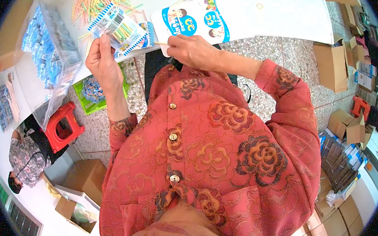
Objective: Packaging small colorful plastic rings into plastic bags at a workstation.
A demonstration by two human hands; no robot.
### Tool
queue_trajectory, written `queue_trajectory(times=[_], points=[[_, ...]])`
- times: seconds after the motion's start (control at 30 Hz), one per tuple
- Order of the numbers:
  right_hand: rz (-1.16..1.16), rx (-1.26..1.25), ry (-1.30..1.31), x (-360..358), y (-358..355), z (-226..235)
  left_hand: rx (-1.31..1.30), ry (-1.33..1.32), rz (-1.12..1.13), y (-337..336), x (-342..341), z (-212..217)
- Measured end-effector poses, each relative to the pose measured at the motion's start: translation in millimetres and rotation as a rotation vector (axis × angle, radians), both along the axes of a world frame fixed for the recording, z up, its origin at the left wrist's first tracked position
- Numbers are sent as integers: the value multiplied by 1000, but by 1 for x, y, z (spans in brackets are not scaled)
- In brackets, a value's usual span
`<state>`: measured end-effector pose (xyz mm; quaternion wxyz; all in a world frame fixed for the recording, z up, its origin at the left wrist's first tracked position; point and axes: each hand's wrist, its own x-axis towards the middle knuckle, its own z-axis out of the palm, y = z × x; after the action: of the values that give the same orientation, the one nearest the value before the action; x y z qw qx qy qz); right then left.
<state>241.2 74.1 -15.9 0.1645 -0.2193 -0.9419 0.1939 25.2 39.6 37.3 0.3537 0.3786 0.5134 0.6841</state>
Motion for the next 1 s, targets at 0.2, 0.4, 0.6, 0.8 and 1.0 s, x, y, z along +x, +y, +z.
queue_trajectory(times=[0.2, 0.4, 0.6, 0.8, 1.0], points=[[-98, -135, 135, -1, 10, 5, -16, 5, -2, 1, -2, -1], [-104, -154, 188, -17, 16, 6, -55, 29, -2, 1, 1, -3], [-194, 86, 56, -26, 23, -6, -41, 34, -5, 1, 1, -3], [-181, 280, 23, -14, 71, -13, -38, 6, -10, 1, -1, -8], [-376, 263, 22, 3, 133, 11, -76, 53, -24, -1, 4, -10]])
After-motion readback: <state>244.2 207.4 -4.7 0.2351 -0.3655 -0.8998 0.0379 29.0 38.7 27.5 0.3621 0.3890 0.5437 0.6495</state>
